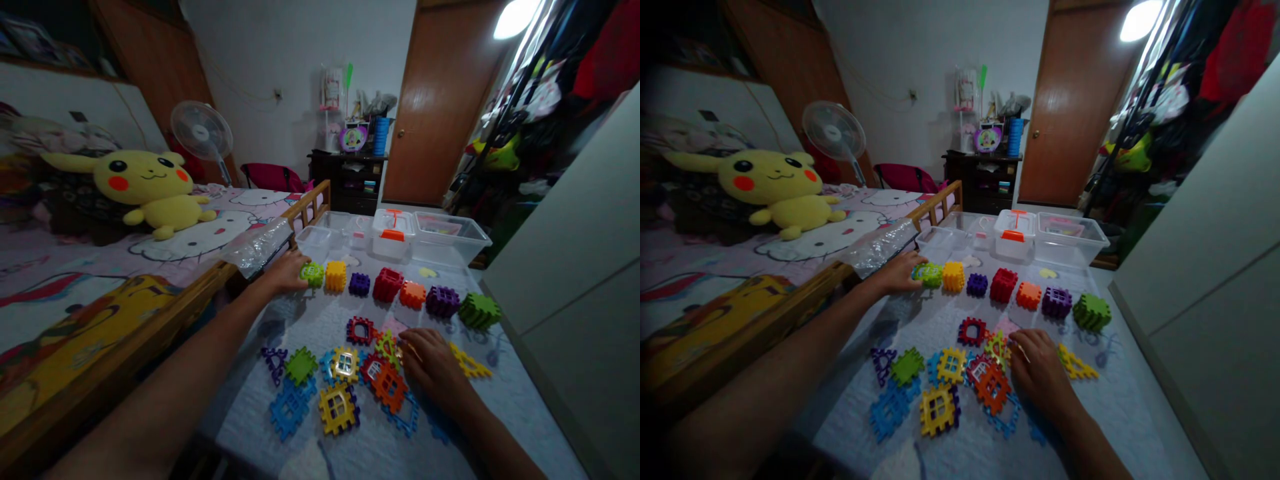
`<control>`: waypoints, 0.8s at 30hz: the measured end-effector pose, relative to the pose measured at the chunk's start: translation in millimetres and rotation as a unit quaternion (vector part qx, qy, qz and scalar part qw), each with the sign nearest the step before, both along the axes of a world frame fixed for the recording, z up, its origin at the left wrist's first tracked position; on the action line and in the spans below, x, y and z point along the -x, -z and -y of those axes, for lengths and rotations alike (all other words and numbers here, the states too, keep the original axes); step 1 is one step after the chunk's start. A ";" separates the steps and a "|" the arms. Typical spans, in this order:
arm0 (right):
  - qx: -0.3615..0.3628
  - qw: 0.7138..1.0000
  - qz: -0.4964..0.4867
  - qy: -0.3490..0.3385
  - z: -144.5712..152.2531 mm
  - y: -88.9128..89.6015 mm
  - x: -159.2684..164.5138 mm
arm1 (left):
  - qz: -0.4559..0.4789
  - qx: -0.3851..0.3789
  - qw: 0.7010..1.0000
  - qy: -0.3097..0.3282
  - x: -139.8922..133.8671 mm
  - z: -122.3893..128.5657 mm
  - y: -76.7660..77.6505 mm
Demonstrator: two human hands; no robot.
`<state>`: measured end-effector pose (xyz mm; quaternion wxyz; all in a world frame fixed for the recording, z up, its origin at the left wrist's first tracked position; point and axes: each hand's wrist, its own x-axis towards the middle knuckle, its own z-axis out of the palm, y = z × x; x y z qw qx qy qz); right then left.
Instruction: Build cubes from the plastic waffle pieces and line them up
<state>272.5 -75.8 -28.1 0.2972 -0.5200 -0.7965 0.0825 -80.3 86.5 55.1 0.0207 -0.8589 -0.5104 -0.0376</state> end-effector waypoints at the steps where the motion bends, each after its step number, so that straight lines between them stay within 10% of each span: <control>1: 0.000 1.000 0.000 0.002 -0.1 -0.4 -0.6 | -0.007 0.006 1.000 -0.002 -2.7 -7.6 -0.5; 18: 0.005 1.000 0.005 0.008 0.0 -3.8 -1.7 | -0.060 0.054 0.997 0.010 -13.7 -41.0 15.0; 24: 0.002 1.000 0.006 0.012 -0.3 -4.4 -2.0 | 0.010 -0.020 0.999 0.029 -12.8 -17.1 9.3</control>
